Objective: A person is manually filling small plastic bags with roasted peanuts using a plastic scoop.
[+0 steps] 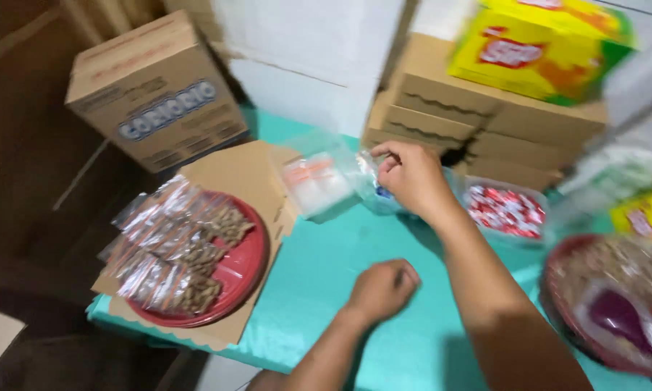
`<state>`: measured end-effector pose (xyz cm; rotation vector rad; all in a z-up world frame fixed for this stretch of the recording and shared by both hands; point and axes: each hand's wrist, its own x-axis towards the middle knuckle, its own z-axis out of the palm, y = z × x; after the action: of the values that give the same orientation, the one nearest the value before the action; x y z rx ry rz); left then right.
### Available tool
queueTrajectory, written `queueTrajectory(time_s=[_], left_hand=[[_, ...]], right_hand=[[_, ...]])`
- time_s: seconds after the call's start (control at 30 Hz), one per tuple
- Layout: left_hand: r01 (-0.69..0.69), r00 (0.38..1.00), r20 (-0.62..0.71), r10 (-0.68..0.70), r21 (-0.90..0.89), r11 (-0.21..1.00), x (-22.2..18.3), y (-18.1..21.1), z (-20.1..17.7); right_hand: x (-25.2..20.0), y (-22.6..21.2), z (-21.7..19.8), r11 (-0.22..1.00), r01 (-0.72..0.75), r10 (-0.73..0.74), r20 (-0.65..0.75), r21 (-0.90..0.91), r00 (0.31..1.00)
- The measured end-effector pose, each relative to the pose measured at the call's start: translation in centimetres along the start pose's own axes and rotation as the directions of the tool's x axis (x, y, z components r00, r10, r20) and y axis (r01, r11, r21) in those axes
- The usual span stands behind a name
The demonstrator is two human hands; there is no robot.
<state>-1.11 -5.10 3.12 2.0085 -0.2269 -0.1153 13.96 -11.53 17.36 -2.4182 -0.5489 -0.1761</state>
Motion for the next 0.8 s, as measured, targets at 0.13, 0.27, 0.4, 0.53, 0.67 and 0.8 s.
queueTrajectory(time_s=[0.13, 0.27, 0.4, 0.53, 0.67, 0.8], left_hand=[[0.030, 0.999, -0.036, -0.036, -0.148, 0.989, 1.1, -2.7, 1.1], [0.083, 0.973, -0.131, -0.192, -0.576, 0.813, 1.6, -3.7, 1.9], [0.217, 0.942, 0.017, -0.336, -0.792, 0.570, 0.0, 1.1, 1.4], [0.278, 0.933, 0.082, -0.351, -0.784, 0.555, -1.6, 5.0, 1.4], [0.258, 0.963, 0.103, -0.250, -0.624, 0.737, -0.4, 2.4, 1.6], [0.258, 0.957, 0.055, -0.284, -0.603, 0.755, 0.4, 1.6, 1.5]], right_hand=[[-7.4, 0.3, -5.6, 0.951, -0.259, 0.248, 0.079, 0.168, 0.965], [-14.3, 1.5, -8.5, 0.844, -0.317, 0.307, 0.095, 0.433, 0.947], [-19.7, 4.9, -7.4, 0.701, -0.354, 0.400, 0.071, 0.619, 0.914], [-22.4, 7.0, -4.6, 0.653, -0.362, 0.462, 0.029, 0.665, 0.886], [-22.4, 8.7, -1.6, 0.657, -0.364, 0.533, -0.064, 0.660, 0.844], [-21.5, 9.4, 0.3, 0.664, -0.357, 0.576, -0.145, 0.657, 0.804]])
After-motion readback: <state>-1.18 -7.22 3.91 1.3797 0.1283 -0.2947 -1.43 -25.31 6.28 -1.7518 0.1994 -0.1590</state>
